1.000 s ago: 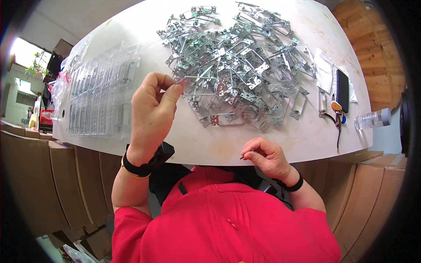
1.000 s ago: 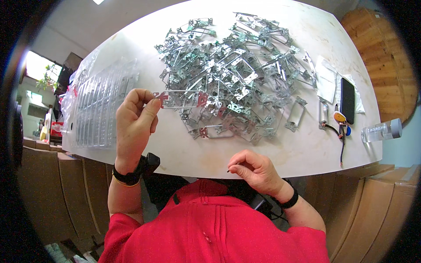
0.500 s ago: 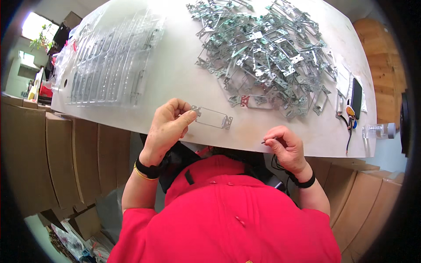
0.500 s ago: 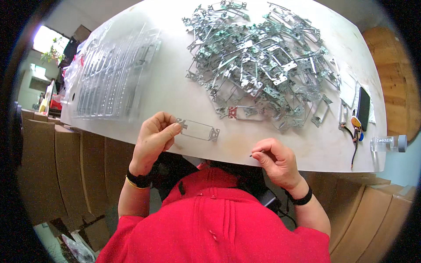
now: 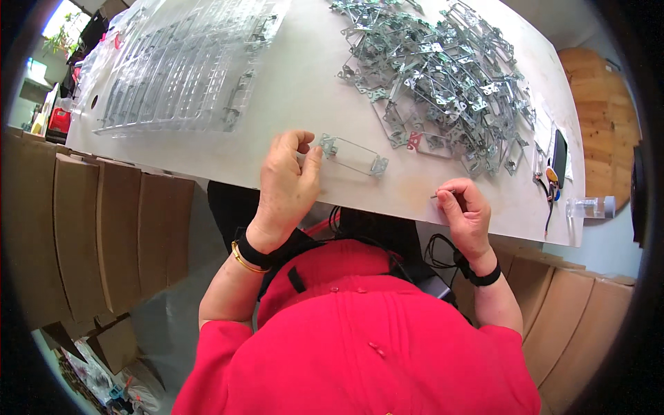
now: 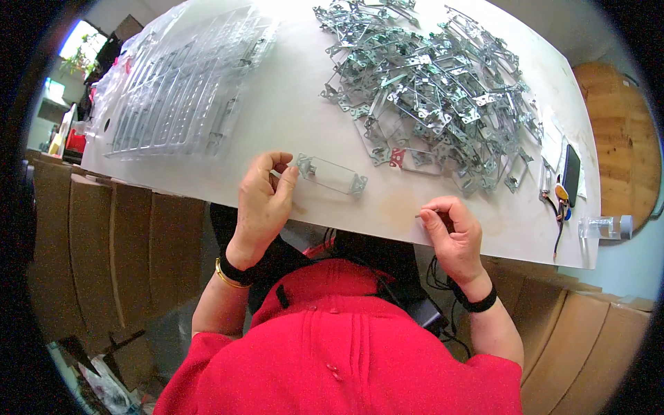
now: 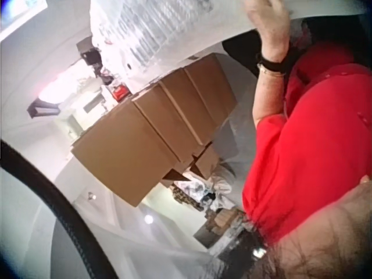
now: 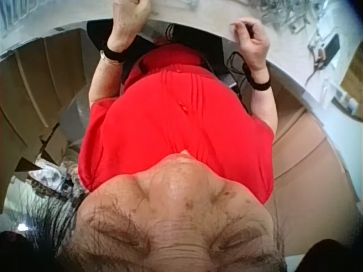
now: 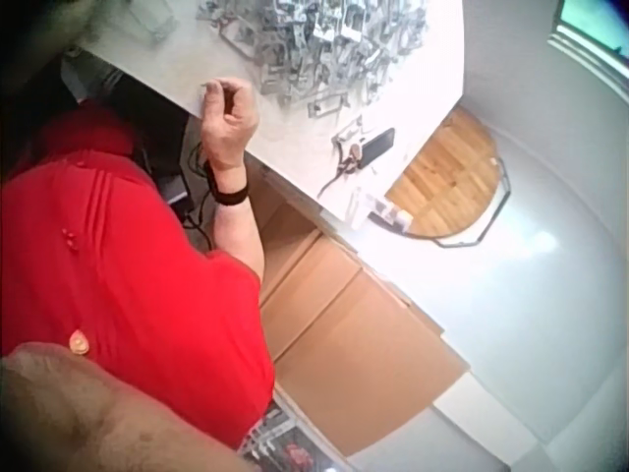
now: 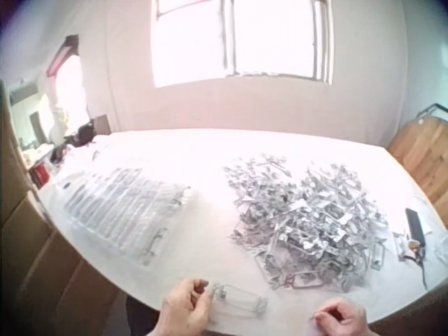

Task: Assembling small metal components into a bracket frame at a factory workstation.

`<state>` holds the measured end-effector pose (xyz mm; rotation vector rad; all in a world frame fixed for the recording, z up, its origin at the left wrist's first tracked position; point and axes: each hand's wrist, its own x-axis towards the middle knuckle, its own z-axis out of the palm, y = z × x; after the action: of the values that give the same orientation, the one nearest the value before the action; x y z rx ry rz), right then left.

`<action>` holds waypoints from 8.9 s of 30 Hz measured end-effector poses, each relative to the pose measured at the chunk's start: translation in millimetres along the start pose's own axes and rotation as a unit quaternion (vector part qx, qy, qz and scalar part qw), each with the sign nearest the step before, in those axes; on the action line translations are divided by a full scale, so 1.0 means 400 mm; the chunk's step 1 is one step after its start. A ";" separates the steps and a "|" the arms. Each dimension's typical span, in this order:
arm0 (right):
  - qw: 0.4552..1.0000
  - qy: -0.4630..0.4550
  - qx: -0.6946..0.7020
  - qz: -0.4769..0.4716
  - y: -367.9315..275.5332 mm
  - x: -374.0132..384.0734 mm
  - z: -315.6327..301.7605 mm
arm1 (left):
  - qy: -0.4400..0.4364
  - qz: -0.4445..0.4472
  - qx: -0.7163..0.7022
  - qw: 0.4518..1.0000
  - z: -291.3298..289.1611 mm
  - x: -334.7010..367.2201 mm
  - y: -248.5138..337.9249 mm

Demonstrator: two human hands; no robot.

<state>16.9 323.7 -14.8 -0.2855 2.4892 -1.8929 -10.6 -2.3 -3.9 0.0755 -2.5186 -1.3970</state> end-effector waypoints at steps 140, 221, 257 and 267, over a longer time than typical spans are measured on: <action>0.969 0.052 -0.191 -0.150 -0.055 0.143 0.206 | -0.099 -0.005 -0.175 0.980 0.019 0.000 -0.026; 0.995 0.073 0.011 -0.067 -0.028 0.130 0.199 | -0.119 -0.027 -0.163 0.979 0.009 -0.001 -0.025; 0.982 0.095 -0.101 -0.129 -0.020 0.131 0.194 | -0.118 -0.022 -0.163 0.979 0.005 0.004 -0.027; 0.984 0.057 -0.102 -0.133 -0.046 0.137 0.195 | -0.096 -0.051 -0.168 0.980 0.014 0.006 -0.032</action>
<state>-25.7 236.5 -12.8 -0.5540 2.8545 -1.7831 -15.4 -4.9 -17.0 0.0059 -2.4142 -1.9364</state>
